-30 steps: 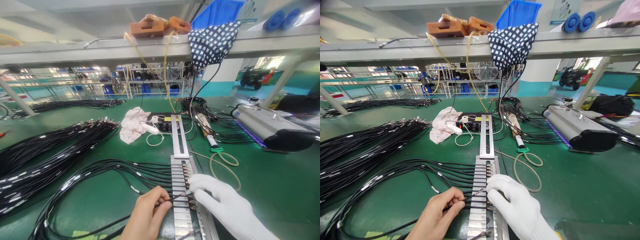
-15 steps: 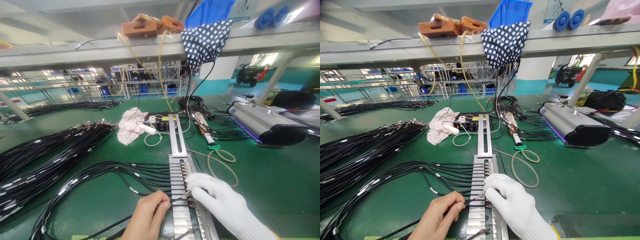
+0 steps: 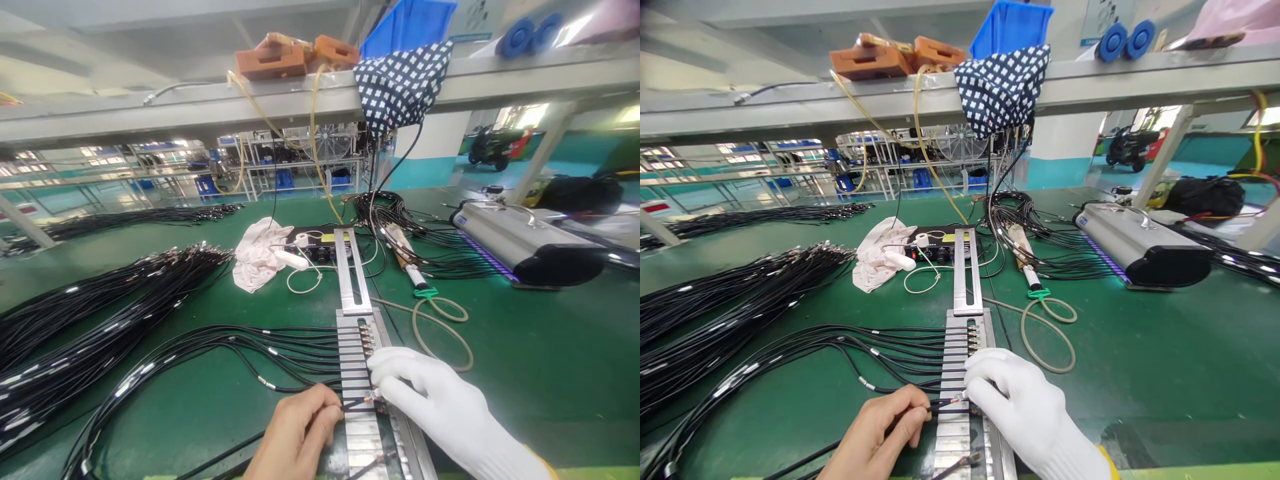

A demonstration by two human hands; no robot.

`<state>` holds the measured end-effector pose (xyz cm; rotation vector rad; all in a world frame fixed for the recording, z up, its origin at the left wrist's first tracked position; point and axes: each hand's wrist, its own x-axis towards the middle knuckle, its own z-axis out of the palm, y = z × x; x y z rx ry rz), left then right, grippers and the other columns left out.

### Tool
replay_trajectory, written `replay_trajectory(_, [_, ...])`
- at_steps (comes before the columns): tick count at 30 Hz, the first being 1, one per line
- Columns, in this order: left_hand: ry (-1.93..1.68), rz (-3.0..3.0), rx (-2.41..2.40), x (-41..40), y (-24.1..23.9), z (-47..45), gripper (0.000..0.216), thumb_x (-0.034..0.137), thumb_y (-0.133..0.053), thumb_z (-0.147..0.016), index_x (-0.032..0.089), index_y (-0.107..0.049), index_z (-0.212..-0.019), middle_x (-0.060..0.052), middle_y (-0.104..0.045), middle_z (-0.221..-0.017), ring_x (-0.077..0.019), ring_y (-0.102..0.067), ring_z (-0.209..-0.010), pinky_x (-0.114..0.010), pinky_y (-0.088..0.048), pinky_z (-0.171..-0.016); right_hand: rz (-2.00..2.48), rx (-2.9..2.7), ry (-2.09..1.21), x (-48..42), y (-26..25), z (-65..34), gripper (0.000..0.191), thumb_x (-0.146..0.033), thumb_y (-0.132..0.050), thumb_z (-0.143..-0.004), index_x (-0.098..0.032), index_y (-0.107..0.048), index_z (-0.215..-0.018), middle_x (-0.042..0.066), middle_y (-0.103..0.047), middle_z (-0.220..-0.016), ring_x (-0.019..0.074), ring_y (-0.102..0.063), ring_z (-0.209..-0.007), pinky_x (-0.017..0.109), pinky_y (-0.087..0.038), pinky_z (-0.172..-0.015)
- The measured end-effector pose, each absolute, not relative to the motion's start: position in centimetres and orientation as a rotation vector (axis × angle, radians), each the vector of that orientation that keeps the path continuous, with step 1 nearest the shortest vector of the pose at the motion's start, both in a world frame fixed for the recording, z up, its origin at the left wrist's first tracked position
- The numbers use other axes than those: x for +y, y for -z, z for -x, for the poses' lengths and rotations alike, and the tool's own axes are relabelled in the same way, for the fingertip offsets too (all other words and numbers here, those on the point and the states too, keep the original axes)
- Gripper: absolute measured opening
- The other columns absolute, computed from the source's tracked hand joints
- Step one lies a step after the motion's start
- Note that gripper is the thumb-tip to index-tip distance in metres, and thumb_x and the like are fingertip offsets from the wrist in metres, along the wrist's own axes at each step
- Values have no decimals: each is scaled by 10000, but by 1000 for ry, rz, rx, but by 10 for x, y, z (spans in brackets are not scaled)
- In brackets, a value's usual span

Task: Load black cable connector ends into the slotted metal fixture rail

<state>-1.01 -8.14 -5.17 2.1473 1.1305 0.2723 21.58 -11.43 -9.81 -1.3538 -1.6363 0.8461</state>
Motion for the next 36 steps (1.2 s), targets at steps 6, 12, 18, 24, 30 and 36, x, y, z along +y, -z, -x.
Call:
replay_trajectory(6, [-330,-2186,1110,-79,54,10,360,411,-300,-1019,124,-494,-921,-1,-524,-698,-86,-427,-651,-211,-286,-644,1346,-1660,-822,-111,98,-216,229,-322,-465,-924,-241,-675,-881,-67,-593,-1179,86,-510,-1149,177,-345,-1000])
replay_trajectory(12, [-211,-2253,1051,-76,61,10,328,369,-295,-1008,126,-475,-881,-7,-536,-688,-83,-429,-632,-200,-283,-613,1381,-1499,-798,-113,93,-229,266,-396,-466,-930,-245,-679,-877,-72,-615,-1137,83,-540,-1093,177,-358,-979])
replay_trajectory(18, [-29,-2355,1148,-75,57,6,388,381,-244,-1002,123,-508,-883,-49,-535,-775,-117,-433,-690,-223,-292,-659,1360,-1503,-732,-113,88,-229,289,-341,-436,-936,-221,-699,-947,-41,-628,-1115,105,-558,-1058,213,-387,-949])
replay_trajectory(24, [66,-2368,1187,-73,59,1,363,357,-254,-989,130,-520,-894,-68,-561,-834,-145,-473,-753,-245,-304,-704,1331,-1486,-690,-113,85,-227,243,-265,-466,-930,-206,-702,-933,-50,-638,-1079,95,-564,-1030,200,-389,-914])
replay_trajectory(30, [110,-2376,1222,-72,61,-1,359,341,-244,-983,135,-530,-912,-71,-587,-897,-159,-502,-794,-261,-317,-734,1330,-1501,-675,-115,82,-226,230,-237,-465,-934,-203,-692,-945,-68,-639,-1048,81,-561,-1013,199,-387,-890])
replay_trajectory(36, [179,-2416,1224,-72,60,-2,387,344,-206,-993,146,-536,-948,-78,-592,-943,-179,-527,-847,-278,-321,-750,1351,-1500,-674,-115,83,-225,213,-246,-468,-931,-209,-677,-938,-74,-634,-1072,83,-551,-1051,194,-382,-919])
